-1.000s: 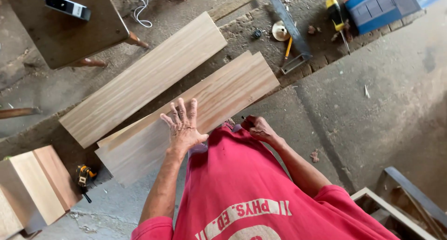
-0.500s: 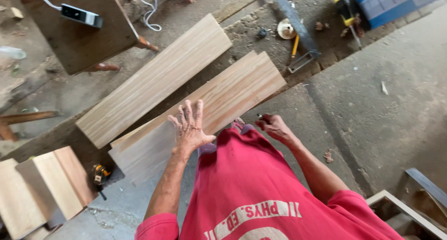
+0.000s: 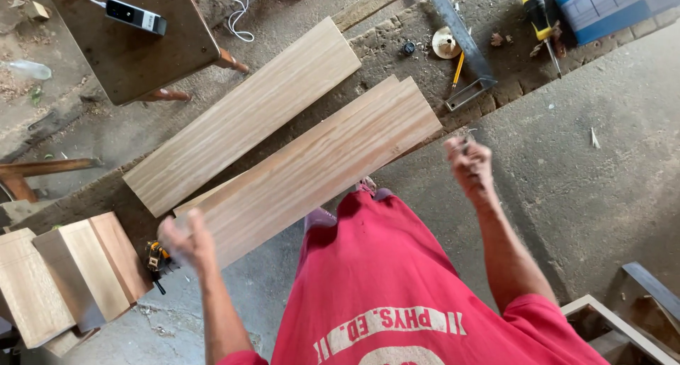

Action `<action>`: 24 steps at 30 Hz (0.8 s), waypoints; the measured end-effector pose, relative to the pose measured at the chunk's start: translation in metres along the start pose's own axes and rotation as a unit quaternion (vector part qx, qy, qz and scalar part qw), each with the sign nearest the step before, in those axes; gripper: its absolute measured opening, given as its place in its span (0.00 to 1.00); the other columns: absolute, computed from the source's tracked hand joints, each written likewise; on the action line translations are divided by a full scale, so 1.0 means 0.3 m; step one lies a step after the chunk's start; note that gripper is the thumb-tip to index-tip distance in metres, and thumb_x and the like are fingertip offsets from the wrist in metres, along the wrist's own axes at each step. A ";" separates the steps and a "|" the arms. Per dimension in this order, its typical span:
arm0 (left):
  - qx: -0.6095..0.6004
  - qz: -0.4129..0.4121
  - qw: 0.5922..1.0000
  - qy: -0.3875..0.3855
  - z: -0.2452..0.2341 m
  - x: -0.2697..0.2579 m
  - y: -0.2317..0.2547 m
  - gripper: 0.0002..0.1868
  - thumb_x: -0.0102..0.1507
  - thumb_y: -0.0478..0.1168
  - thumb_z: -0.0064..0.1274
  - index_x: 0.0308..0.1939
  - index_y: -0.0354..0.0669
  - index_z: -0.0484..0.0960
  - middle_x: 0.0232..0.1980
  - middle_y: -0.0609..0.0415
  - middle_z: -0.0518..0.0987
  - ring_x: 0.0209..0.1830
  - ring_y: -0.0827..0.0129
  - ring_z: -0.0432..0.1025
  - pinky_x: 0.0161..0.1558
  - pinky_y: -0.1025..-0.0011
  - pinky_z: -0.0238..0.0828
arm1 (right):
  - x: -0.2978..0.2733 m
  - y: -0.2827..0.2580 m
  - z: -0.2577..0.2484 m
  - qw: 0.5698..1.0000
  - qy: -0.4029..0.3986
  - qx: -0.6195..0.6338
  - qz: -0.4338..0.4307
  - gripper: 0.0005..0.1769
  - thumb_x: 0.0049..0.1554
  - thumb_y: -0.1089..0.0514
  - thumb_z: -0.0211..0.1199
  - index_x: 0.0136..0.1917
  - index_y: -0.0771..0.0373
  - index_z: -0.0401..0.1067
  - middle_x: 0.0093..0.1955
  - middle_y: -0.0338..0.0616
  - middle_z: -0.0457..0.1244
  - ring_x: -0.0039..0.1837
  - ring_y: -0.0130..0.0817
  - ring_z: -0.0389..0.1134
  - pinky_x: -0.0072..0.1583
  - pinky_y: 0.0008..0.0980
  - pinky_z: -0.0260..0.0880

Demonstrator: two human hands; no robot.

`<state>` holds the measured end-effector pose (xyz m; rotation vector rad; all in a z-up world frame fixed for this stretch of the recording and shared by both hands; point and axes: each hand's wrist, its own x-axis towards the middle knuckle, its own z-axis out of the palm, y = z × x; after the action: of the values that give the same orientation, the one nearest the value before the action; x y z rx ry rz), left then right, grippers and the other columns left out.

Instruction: Measuring and inspecting wood planks on a workbench using a try square and pencil.

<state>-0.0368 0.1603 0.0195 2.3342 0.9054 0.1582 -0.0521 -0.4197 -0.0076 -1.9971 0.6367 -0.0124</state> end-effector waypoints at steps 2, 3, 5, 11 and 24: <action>-0.037 -0.058 0.997 0.033 0.019 0.084 -0.279 0.39 0.65 0.57 0.58 0.70 0.34 0.66 0.71 0.37 0.65 0.68 0.51 0.62 0.63 0.49 0.62 | 0.069 -0.016 -0.042 0.999 0.002 0.041 0.010 0.15 0.68 0.52 0.59 0.40 0.59 0.74 0.32 0.34 0.62 0.31 0.20 0.59 0.30 0.25 0.58; -0.074 -0.116 0.988 0.068 0.018 0.107 -0.433 0.38 0.64 0.56 0.60 0.67 0.33 0.67 0.68 0.39 0.68 0.64 0.53 0.65 0.60 0.52 0.64 | 0.114 -0.033 -0.054 0.997 0.003 0.080 0.021 0.15 0.69 0.53 0.61 0.43 0.61 0.75 0.30 0.36 0.60 0.31 0.21 0.58 0.32 0.25 0.57; -0.128 -0.182 0.973 0.054 0.064 0.100 -0.528 0.34 0.61 0.55 0.62 0.61 0.35 0.73 0.61 0.46 0.73 0.59 0.58 0.67 0.57 0.57 0.66 | 0.174 -0.059 -0.051 0.997 -0.024 0.073 0.007 0.13 0.69 0.53 0.61 0.45 0.61 0.75 0.33 0.34 0.62 0.34 0.20 0.60 0.35 0.25 0.60; -0.392 -0.301 0.869 -0.014 0.074 -0.077 -0.560 0.31 0.61 0.59 0.55 0.60 0.44 0.76 0.54 0.50 0.77 0.53 0.57 0.72 0.42 0.48 0.74 | 0.276 -0.071 0.012 0.992 -0.120 0.022 -0.040 0.11 0.69 0.54 0.62 0.52 0.65 0.77 0.42 0.33 0.64 0.43 0.22 0.62 0.44 0.27 0.64; -0.626 -0.324 0.707 -0.051 0.203 -0.331 -0.327 0.43 0.54 0.61 0.65 0.63 0.35 0.71 0.55 0.41 0.76 0.51 0.54 0.77 0.45 0.49 0.83 | 0.417 -0.070 0.043 0.987 -0.159 -0.020 0.030 0.15 0.69 0.51 0.66 0.61 0.64 0.78 0.42 0.30 0.63 0.38 0.17 0.57 0.39 0.23 0.59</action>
<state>-0.1485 0.1213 -0.0766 0.6890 1.0158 0.2383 0.0681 -0.4564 -0.0284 -1.9611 0.4923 0.3515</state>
